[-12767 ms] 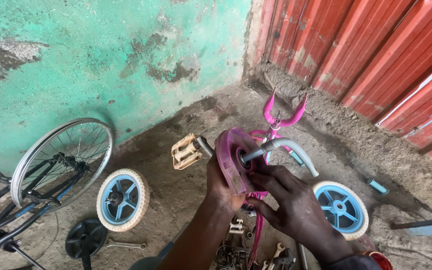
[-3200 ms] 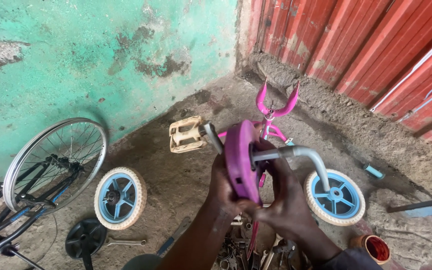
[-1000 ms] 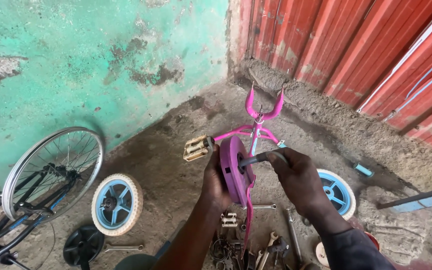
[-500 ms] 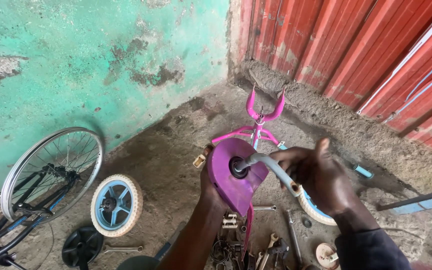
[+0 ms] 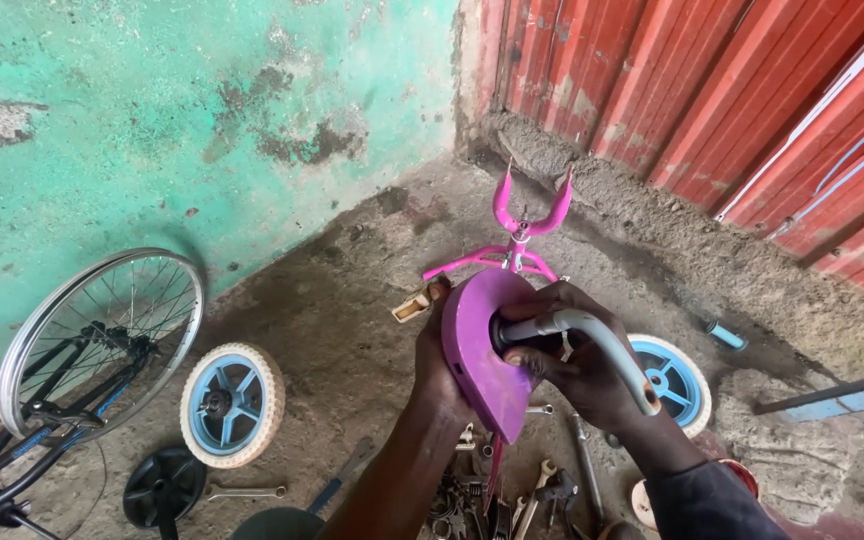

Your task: Assembling and repairing the crankset and pedals of a small bicycle frame while working on the floor.

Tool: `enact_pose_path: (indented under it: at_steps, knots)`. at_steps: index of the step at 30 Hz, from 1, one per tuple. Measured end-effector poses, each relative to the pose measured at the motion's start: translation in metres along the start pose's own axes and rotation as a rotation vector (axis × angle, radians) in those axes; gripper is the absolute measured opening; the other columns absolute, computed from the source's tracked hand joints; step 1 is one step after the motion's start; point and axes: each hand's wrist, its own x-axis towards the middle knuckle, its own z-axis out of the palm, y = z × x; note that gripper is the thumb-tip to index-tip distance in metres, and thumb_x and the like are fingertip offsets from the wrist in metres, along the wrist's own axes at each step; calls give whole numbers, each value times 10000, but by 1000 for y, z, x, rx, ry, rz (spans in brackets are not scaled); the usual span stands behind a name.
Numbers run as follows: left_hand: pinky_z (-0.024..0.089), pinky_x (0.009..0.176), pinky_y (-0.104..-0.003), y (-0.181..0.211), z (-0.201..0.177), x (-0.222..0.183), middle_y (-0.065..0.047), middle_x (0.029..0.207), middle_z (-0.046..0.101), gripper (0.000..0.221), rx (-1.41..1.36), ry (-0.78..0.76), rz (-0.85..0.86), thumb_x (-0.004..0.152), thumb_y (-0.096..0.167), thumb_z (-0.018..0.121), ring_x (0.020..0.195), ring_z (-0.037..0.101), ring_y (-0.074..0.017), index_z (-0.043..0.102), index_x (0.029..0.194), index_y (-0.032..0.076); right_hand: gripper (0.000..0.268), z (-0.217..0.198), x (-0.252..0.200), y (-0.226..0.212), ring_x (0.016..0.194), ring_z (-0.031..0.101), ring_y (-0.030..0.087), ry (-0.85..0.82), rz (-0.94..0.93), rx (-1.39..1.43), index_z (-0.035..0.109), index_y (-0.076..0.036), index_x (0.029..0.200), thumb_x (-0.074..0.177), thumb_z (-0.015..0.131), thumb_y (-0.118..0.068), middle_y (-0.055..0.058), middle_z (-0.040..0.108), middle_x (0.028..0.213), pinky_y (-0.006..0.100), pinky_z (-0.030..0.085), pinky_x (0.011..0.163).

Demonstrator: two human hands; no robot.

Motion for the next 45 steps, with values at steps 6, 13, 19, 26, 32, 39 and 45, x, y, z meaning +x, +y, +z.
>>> enact_pose_path:
  at_steps: [6, 13, 19, 26, 32, 39, 45]
  knots:
    - [573, 771, -463, 0, 1, -5, -193, 917, 770, 575, 38, 81, 8, 972, 637, 599, 824, 730, -350, 765, 909, 89, 322, -3, 0, -2, 949, 685, 230, -9, -35, -47, 818, 8, 955, 706, 932, -162, 160, 748, 1019, 325, 523, 819]
    - [581, 822, -443, -1, 0, -9, -147, 902, 757, 512, 5, 177, 97, 990, 601, 598, 833, 721, -303, 736, 884, 119, 329, -3, 1, -3, 897, 709, 277, -80, -95, -165, 837, -37, 1035, 754, 905, -195, 161, 689, 981, 386, 561, 836]
    - [589, 802, -438, 11, -19, 6, -127, 879, 732, 507, -32, 217, 222, 1015, 586, 558, 808, 701, -287, 705, 876, 120, 277, -6, 2, 20, 931, 696, 273, -30, -156, -58, 812, -5, 1002, 755, 891, -102, 147, 676, 1003, 412, 546, 892]
    - [596, 781, -433, 48, -54, 15, -106, 855, 706, 505, -88, 250, 361, 1039, 571, 519, 783, 680, -272, 673, 868, 121, 133, -63, -4, 50, 847, 711, 257, 185, 173, -268, 801, 15, 1039, 913, 767, -7, 188, 717, 927, 395, 566, 786]
    - [603, 761, -427, 74, -78, 13, -86, 831, 681, 506, -130, 286, 497, 1064, 556, 480, 758, 660, -257, 642, 860, 123, 182, -65, -2, 48, 842, 747, 230, 201, 445, -447, 814, -111, 1072, 1008, 736, -262, 120, 762, 839, 361, 545, 753]
    - [597, 734, -396, 63, -90, 10, -52, 801, 637, 508, -168, 382, 613, 1102, 515, 400, 729, 630, -224, 603, 854, 120, 156, -60, -2, 42, 758, 751, 266, 127, 335, -431, 826, -56, 1007, 947, 753, -181, 207, 768, 785, 386, 566, 701]
    - [562, 697, -483, 70, -254, 75, -75, 777, 572, 413, -68, 583, 696, 1073, 427, 461, 689, 602, -296, 517, 765, 158, 186, -66, -4, 45, 742, 756, 291, 93, 294, -474, 826, -36, 1015, 945, 741, -186, 221, 759, 780, 399, 561, 661]
